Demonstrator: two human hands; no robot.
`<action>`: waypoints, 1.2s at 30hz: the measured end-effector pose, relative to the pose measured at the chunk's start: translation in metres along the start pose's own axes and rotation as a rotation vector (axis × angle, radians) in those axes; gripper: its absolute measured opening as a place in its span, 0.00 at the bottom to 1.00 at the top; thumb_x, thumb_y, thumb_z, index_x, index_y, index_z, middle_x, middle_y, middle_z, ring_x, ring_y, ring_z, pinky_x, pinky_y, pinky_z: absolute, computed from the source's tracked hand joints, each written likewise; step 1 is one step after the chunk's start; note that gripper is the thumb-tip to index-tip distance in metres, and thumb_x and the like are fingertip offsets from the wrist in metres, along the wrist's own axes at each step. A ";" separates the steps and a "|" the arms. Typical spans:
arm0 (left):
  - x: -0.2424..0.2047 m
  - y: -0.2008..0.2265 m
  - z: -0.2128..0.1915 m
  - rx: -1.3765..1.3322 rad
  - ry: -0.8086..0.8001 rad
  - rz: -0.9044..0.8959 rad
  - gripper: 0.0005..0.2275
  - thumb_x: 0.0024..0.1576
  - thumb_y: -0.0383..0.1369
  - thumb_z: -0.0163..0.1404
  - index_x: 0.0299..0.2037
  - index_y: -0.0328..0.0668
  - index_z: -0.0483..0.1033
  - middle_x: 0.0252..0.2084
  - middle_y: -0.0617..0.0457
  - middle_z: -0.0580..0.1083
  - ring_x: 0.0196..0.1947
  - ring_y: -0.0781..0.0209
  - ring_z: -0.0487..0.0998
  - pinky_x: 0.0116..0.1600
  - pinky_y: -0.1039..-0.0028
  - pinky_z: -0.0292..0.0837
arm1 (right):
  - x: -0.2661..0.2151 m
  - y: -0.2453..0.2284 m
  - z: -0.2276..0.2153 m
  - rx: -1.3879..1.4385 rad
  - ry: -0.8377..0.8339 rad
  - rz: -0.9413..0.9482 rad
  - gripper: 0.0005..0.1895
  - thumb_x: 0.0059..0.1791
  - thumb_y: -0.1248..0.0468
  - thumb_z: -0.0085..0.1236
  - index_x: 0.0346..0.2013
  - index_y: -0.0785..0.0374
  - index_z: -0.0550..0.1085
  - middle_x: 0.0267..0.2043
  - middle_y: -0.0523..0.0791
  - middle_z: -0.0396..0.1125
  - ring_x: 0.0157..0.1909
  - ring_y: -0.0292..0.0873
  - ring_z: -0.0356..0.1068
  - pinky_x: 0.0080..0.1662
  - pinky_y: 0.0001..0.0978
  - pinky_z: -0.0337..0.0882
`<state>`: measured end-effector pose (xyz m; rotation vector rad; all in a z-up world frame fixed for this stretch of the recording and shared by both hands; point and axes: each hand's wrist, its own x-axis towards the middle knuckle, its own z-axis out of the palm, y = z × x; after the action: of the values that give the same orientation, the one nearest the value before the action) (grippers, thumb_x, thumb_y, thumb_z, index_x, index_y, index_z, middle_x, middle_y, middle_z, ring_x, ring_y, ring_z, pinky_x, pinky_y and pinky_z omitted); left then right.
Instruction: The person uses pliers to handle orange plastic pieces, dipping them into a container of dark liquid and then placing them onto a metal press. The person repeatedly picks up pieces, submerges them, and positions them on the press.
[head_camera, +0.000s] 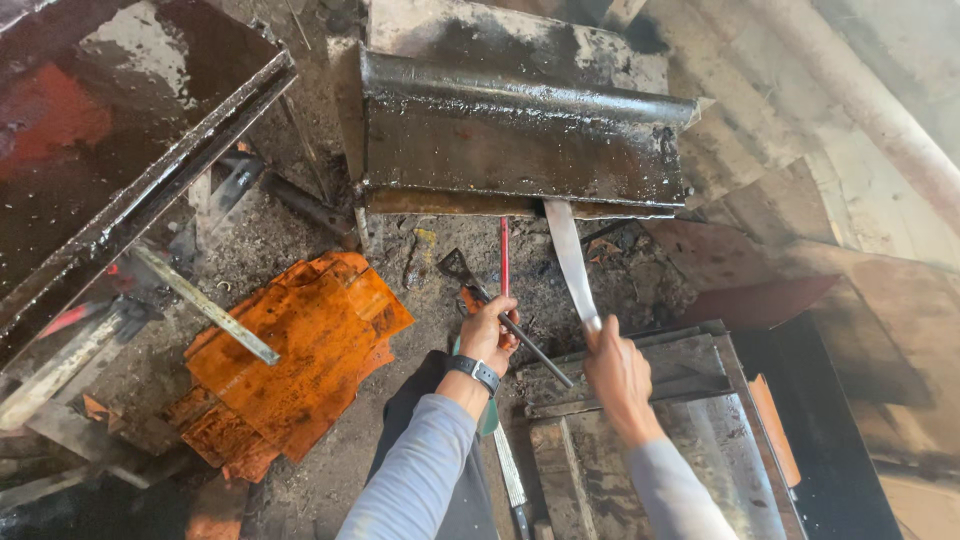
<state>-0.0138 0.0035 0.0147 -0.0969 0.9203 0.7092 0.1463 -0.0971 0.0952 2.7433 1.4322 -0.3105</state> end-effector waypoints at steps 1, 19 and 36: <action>0.001 0.001 0.000 -0.002 0.009 -0.004 0.06 0.51 0.29 0.59 0.28 0.39 0.74 0.22 0.55 0.71 0.17 0.68 0.66 0.23 0.78 0.59 | 0.016 -0.007 0.007 0.038 0.008 0.007 0.19 0.46 0.60 0.60 0.45 0.61 0.62 0.34 0.59 0.72 0.37 0.68 0.74 0.38 0.61 0.71; 0.011 0.012 -0.004 0.018 0.020 -0.027 0.10 0.50 0.31 0.60 0.24 0.43 0.70 0.22 0.54 0.72 0.16 0.66 0.65 0.23 0.76 0.61 | -0.100 0.056 0.069 0.191 -0.004 0.277 0.13 0.46 0.55 0.55 0.43 0.55 0.72 0.32 0.56 0.75 0.40 0.64 0.74 0.41 0.57 0.71; 0.009 -0.009 0.007 0.050 -0.057 -0.032 0.06 0.51 0.28 0.58 0.28 0.44 0.72 0.20 0.56 0.70 0.15 0.68 0.65 0.22 0.77 0.58 | -0.076 0.051 0.062 0.222 0.114 0.122 0.07 0.46 0.59 0.55 0.36 0.56 0.70 0.28 0.56 0.72 0.36 0.66 0.72 0.39 0.60 0.68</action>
<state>0.0002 0.0032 0.0106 -0.0474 0.8797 0.6555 0.1353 -0.1950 0.0458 3.0568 1.3199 -0.3325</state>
